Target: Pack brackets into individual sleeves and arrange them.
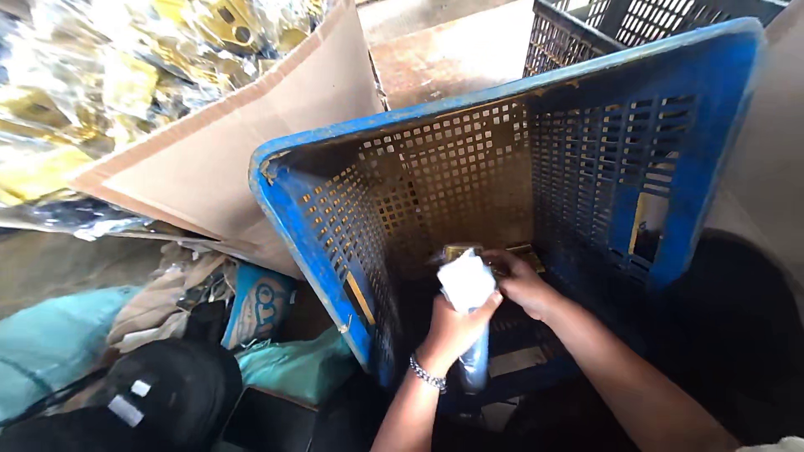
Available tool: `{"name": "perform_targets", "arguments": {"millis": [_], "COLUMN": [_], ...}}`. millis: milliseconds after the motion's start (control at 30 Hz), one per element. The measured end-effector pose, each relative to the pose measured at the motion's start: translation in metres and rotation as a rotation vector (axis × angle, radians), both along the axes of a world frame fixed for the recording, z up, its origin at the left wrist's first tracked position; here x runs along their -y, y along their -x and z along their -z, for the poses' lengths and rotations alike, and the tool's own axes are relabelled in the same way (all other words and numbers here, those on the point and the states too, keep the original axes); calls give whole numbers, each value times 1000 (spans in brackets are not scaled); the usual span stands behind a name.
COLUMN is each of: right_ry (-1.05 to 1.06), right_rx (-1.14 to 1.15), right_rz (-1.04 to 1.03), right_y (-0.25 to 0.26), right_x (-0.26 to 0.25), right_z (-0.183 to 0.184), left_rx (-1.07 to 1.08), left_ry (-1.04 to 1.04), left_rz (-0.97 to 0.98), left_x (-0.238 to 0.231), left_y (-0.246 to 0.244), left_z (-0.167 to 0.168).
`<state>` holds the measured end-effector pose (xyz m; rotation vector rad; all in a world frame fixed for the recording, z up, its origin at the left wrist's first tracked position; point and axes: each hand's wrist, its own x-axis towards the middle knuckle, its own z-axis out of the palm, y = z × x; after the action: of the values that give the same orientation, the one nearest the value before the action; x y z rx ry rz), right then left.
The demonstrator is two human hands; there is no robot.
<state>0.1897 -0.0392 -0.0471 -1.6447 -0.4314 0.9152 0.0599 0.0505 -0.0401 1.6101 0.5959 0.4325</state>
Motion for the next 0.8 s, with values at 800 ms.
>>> {"name": "perform_targets", "arguments": {"millis": [800], "right_ry": [-240], "right_rx": [1], "right_rz": [-117], "right_y": [3], "right_x": [32], "right_z": [-14], "left_rx": [3], "left_ry": [454], "left_rz": [-99], "left_x": [-3], "left_y": [-7], "left_z": [-28]}}
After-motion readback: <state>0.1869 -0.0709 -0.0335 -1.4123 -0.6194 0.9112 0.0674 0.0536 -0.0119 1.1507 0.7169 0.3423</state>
